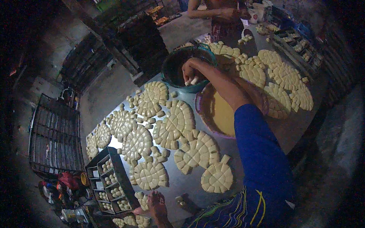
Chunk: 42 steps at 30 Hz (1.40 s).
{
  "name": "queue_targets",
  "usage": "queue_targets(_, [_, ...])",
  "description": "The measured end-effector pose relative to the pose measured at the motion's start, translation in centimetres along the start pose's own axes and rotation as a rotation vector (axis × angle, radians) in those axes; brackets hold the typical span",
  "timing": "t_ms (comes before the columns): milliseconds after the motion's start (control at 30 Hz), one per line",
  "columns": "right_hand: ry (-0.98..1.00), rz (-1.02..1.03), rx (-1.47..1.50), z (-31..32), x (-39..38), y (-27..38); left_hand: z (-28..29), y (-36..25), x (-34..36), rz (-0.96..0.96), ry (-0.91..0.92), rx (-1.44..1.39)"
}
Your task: The person prepares pieces of dough by adding a dark filling from a bowl, rolling them into spheres by hand, and arranging them into metal baking tins.
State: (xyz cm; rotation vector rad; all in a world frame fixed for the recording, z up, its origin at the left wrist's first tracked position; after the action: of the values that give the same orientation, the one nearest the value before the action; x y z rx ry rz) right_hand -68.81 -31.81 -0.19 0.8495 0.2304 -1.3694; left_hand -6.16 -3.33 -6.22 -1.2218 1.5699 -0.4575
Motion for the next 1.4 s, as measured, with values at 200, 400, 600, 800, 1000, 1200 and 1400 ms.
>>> queue_targets(200, [-0.081,-0.142,0.244,0.5,-1.8,0.3,-1.4,0.0,0.2,0.016,0.034,0.005])
queue_targets(400, [-0.156,0.423,1.042,-3.0,-8.8,9.5,-6.4,-0.7,-1.9,0.019,0.160,0.013])
queue_targets(600, [-0.146,0.810,1.513,-17.2,-14.6,25.0,-13.4,2.9,-3.9,0.220,0.572,0.051])
queue_targets(800, [-0.198,0.716,1.665,-27.7,-19.0,32.2,-14.5,0.6,-8.1,0.220,0.671,-0.163])
queue_targets(1000, [-0.243,0.690,1.800,-32.4,-19.6,35.0,-10.2,1.2,-9.2,0.269,0.586,-0.269])
queue_targets(1200, [-0.530,0.597,1.815,-35.7,-18.1,36.0,-7.2,-0.5,-8.1,0.287,0.512,-0.302])
queue_targets(1400, [-0.832,0.632,0.969,-33.4,-20.4,40.3,-5.1,-3.9,-6.7,0.286,0.475,-0.113])
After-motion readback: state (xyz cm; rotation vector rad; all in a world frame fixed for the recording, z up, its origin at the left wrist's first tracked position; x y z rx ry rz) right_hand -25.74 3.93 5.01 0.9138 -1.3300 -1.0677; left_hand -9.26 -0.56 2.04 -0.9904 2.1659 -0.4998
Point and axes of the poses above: each hand's wrist, its own x-axis towards the middle knuckle, its own z-axis out of the back of the hand, y = z × x, the point moved 3 cm from there along x, towards the middle knuckle, and after that the axes turned 2 degrees about -y, right-handed, at the moved point
